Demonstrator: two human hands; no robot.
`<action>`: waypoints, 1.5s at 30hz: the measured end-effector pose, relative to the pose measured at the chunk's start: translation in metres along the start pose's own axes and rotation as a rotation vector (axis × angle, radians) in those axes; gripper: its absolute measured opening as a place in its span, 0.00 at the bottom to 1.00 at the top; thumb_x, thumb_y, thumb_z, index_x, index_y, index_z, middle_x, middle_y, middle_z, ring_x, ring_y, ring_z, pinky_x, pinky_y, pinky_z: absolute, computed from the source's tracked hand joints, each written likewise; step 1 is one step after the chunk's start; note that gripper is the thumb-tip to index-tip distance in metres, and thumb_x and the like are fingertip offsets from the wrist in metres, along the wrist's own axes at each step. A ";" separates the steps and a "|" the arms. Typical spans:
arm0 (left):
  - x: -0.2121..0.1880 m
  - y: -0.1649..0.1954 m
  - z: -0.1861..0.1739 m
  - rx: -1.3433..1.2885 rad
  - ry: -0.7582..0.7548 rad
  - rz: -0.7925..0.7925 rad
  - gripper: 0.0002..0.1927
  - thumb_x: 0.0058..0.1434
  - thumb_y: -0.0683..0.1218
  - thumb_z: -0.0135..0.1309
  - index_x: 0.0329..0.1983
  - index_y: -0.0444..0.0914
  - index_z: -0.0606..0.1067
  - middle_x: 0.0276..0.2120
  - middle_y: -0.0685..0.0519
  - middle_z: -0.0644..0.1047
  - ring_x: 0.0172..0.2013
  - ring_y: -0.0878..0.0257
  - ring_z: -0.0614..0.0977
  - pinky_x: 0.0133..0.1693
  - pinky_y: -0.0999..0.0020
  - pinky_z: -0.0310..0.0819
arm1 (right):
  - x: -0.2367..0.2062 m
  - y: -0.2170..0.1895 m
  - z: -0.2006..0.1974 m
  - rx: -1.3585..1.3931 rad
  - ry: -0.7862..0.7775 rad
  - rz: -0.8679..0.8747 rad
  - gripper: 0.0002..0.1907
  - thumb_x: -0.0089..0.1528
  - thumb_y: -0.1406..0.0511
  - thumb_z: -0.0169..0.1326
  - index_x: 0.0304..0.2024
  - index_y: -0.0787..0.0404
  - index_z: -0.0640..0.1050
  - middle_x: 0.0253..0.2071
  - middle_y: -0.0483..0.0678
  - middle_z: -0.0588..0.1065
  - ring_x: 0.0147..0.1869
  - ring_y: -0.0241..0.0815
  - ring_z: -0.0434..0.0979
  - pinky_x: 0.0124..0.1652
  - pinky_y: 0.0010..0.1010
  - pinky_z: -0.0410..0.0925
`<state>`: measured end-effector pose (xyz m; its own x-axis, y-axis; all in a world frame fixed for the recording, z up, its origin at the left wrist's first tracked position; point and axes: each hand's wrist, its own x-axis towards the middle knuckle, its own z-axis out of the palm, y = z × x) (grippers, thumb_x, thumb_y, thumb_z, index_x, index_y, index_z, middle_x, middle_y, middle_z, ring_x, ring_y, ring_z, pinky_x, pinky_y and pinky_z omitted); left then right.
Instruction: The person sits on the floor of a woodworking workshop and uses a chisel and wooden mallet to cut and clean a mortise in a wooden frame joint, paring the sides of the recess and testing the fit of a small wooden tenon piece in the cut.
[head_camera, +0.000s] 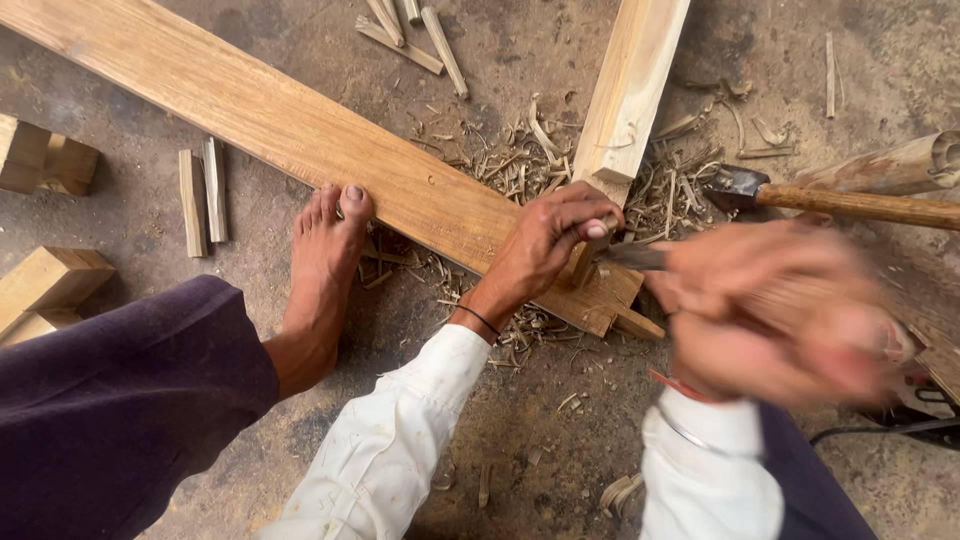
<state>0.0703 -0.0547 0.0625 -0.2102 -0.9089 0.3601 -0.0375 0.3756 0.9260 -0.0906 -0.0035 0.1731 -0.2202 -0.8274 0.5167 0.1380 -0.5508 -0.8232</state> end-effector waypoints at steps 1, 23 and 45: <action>0.002 0.001 -0.002 0.014 -0.005 -0.017 0.11 0.69 0.42 0.51 0.51 0.34 0.79 0.44 0.52 0.80 0.45 0.58 0.84 0.49 0.63 0.79 | -0.001 0.003 0.004 -0.015 -0.006 0.018 0.36 0.62 0.37 0.43 0.26 0.64 0.65 0.14 0.51 0.62 0.12 0.43 0.58 0.18 0.39 0.61; -0.001 0.000 0.000 0.070 -0.025 -0.054 0.12 0.69 0.44 0.52 0.51 0.35 0.80 0.40 0.52 0.80 0.42 0.58 0.83 0.45 0.64 0.78 | -0.002 -0.008 0.019 0.129 -0.133 -0.020 0.31 0.65 0.44 0.43 0.25 0.65 0.69 0.14 0.49 0.65 0.13 0.40 0.61 0.18 0.35 0.63; 0.002 -0.006 0.003 0.049 -0.006 0.040 0.11 0.70 0.41 0.51 0.50 0.33 0.79 0.44 0.50 0.81 0.45 0.57 0.84 0.49 0.63 0.78 | 0.011 -0.038 0.024 0.187 -0.210 -0.057 0.33 0.67 0.41 0.42 0.33 0.65 0.68 0.17 0.49 0.65 0.17 0.40 0.61 0.23 0.32 0.62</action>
<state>0.0671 -0.0581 0.0576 -0.2183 -0.8918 0.3963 -0.0763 0.4205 0.9041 -0.0750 0.0057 0.2160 -0.0303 -0.7885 0.6143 0.3107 -0.5916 -0.7440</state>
